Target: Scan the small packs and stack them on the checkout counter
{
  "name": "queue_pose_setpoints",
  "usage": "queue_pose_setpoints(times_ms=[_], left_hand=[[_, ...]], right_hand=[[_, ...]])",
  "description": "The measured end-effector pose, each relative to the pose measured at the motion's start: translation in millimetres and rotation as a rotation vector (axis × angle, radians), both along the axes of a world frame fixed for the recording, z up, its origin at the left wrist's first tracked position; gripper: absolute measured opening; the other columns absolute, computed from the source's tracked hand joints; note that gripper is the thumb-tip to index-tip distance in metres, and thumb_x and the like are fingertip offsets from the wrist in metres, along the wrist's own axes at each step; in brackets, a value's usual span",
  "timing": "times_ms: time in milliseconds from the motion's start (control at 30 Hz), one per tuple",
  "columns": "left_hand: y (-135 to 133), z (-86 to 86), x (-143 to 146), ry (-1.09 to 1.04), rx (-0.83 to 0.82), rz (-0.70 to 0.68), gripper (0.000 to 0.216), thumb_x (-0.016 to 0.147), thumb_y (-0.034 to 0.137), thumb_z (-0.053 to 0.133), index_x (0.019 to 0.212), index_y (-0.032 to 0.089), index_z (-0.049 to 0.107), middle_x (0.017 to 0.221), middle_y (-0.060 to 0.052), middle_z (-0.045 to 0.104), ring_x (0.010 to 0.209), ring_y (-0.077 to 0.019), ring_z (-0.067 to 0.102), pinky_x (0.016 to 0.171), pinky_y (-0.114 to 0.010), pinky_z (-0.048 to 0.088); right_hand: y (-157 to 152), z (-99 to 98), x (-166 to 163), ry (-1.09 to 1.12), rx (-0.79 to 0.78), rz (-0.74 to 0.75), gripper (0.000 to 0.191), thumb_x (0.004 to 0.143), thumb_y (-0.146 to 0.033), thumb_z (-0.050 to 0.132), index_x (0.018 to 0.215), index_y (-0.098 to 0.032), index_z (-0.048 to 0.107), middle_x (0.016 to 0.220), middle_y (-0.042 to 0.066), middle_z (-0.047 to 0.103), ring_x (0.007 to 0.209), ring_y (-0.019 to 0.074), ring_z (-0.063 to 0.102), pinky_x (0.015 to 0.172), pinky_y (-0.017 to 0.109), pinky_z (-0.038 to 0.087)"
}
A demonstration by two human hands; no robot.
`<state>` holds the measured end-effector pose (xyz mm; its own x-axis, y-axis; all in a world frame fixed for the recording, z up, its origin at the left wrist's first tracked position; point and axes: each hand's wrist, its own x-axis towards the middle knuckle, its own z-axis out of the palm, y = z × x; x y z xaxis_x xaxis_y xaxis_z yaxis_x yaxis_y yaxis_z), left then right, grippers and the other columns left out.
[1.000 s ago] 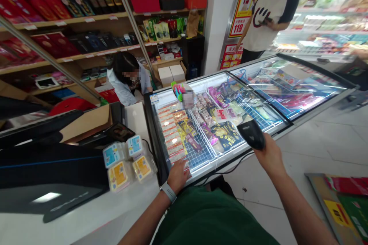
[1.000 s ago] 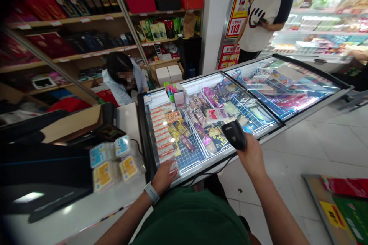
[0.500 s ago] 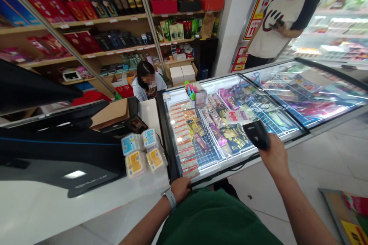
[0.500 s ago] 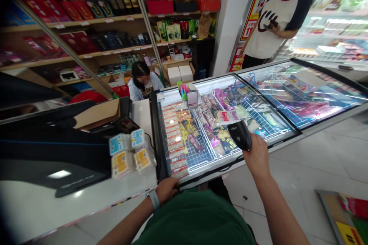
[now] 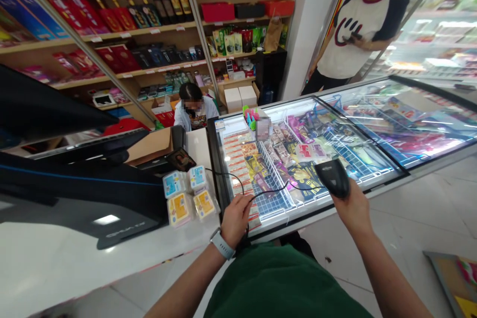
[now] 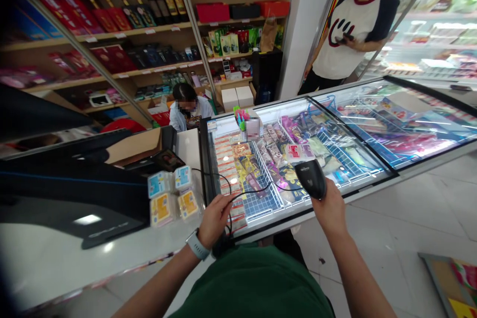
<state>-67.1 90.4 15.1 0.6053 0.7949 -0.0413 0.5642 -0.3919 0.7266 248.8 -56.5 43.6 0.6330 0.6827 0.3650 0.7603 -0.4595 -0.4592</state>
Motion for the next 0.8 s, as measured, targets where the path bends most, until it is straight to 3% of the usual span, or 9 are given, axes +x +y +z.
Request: queue_pose_setpoints(times_ms=[100,233,333,567,667,800], left_hand=[[-6,-19.2,17,0.137,0.004,-0.086,0.040,0.095,0.022,0.034,0.126,0.025,0.060,0.117,-0.006,0.061,0.108,-0.0172,0.059,0.100,-0.030,0.046],[-8,-36.5,11,0.251,-0.002,-0.096,0.056,0.085,0.011,0.044,0.141,0.020,0.045,0.135,-0.009,0.053,0.126,-0.0205,0.048,0.112,-0.036,0.036],[-3,-30.3,-6,0.203,0.052,-0.043,0.057,0.086,0.014,0.045,0.143,0.019,0.041,0.141,-0.010,0.049,0.132,-0.0213,0.043,0.116,-0.039,0.031],[25,-0.8,-42,0.217,0.265,0.118,0.045,0.090,0.026,0.044,0.135,0.021,0.050,0.134,-0.010,0.054,0.126,-0.0222,0.049,0.111,-0.036,0.037],[45,6.5,-49,0.325,0.390,0.293,0.049,0.092,0.033,0.044,0.138,0.018,0.048,0.135,-0.014,0.054,0.127,-0.0284,0.047,0.107,-0.043,0.038],[75,6.9,-50,0.477,0.509,0.555,0.064,0.093,0.045,0.038,0.145,0.008,0.038,0.146,-0.023,0.042,0.138,-0.0370,0.033,0.106,-0.057,0.032]], right_hand=[[2,0.1,-11,0.068,0.006,-0.017,0.042,0.076,-0.033,0.055,0.115,-0.019,0.053,0.092,0.009,0.067,0.084,0.0276,0.063,0.069,0.033,0.046],[6,-2.1,-27,0.158,-0.020,0.002,0.040,0.075,-0.036,0.055,0.112,-0.020,0.055,0.086,0.008,0.068,0.078,0.0272,0.065,0.064,0.032,0.046],[10,-7.1,-37,0.199,-0.029,0.003,0.036,0.075,-0.037,0.055,0.107,-0.021,0.059,0.087,0.008,0.069,0.080,0.0278,0.066,0.066,0.034,0.047],[21,-12.9,-54,0.313,0.001,0.039,0.043,0.074,-0.037,0.056,0.112,-0.020,0.062,0.090,0.006,0.071,0.085,0.0272,0.067,0.071,0.034,0.050],[22,-9.7,-60,0.326,0.000,0.040,0.041,0.073,-0.037,0.056,0.110,-0.020,0.063,0.089,0.005,0.072,0.083,0.0266,0.067,0.070,0.033,0.050],[19,-7.9,-66,0.342,-0.001,0.044,0.039,0.075,-0.041,0.056,0.107,-0.020,0.063,0.091,0.006,0.072,0.086,0.0275,0.067,0.072,0.034,0.051]])
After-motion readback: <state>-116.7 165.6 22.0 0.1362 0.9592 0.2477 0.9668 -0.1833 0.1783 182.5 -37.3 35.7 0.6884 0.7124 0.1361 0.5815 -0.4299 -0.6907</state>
